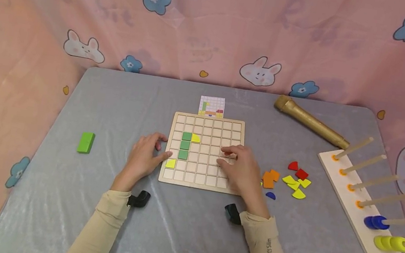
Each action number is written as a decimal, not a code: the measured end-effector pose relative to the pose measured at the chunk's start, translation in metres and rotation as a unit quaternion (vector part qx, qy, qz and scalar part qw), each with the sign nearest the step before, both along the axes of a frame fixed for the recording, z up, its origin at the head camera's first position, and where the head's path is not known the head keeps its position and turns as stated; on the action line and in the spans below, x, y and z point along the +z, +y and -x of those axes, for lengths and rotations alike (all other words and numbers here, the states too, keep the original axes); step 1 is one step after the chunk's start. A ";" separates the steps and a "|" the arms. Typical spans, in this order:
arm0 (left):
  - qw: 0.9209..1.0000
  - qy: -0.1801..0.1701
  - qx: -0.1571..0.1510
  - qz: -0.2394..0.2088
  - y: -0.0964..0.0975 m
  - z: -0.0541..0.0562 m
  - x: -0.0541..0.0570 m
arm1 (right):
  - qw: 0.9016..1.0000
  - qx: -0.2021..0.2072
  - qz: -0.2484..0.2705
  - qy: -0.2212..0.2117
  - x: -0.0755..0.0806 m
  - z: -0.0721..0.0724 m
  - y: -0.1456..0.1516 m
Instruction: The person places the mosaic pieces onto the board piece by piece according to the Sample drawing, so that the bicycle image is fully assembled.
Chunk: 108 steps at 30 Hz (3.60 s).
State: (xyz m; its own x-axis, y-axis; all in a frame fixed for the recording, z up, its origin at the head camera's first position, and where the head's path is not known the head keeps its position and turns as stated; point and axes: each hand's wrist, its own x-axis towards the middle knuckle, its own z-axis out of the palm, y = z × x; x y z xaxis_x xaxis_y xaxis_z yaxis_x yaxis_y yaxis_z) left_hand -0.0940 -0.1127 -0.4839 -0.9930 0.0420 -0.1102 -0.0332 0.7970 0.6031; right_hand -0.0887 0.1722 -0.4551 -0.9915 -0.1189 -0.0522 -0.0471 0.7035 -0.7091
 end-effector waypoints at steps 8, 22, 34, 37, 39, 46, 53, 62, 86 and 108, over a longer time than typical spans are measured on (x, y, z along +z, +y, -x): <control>1.000 -0.006 0.004 0.002 0.001 0.000 0.000 | 0.997 -0.037 -0.057 -0.024 0.008 -0.015 0.044; 1.000 -0.007 0.004 0.001 0.001 0.000 0.001 | 0.994 -0.065 -0.090 -0.005 -0.004 -0.030 0.063; 1.000 -0.009 0.005 -0.002 0.000 -0.001 0.003 | 0.995 -0.079 -0.065 0.011 -0.008 -0.025 0.056; 1.000 -0.011 0.006 0.000 0.001 -0.001 0.003 | 0.994 -0.083 -0.065 0.012 -0.006 -0.024 0.053; 1.000 -0.011 0.006 0.000 0.001 0.000 0.003 | 0.994 -0.086 -0.060 0.015 -0.005 -0.023 0.051; 1.000 -0.011 0.005 0.000 0.001 0.000 0.001 | 0.995 -0.087 -0.026 0.033 0.001 -0.019 0.028; 1.000 -0.011 0.006 -0.003 0.001 0.000 0.000 | 0.997 -0.050 0.017 0.047 0.002 -0.011 -0.010; 1.000 -0.009 0.004 -0.002 0.002 -0.001 0.001 | 0.998 -0.034 0.038 0.034 -0.001 -0.004 -0.048; 1.000 0.004 0.003 0.006 0.000 -0.001 0.000 | 0.999 0.015 0.047 0.010 -0.017 -0.010 -0.098; 1.000 0.005 0.001 0.005 0.000 -0.001 0.000 | 0.998 0.008 0.023 0.064 -0.016 -0.011 -0.094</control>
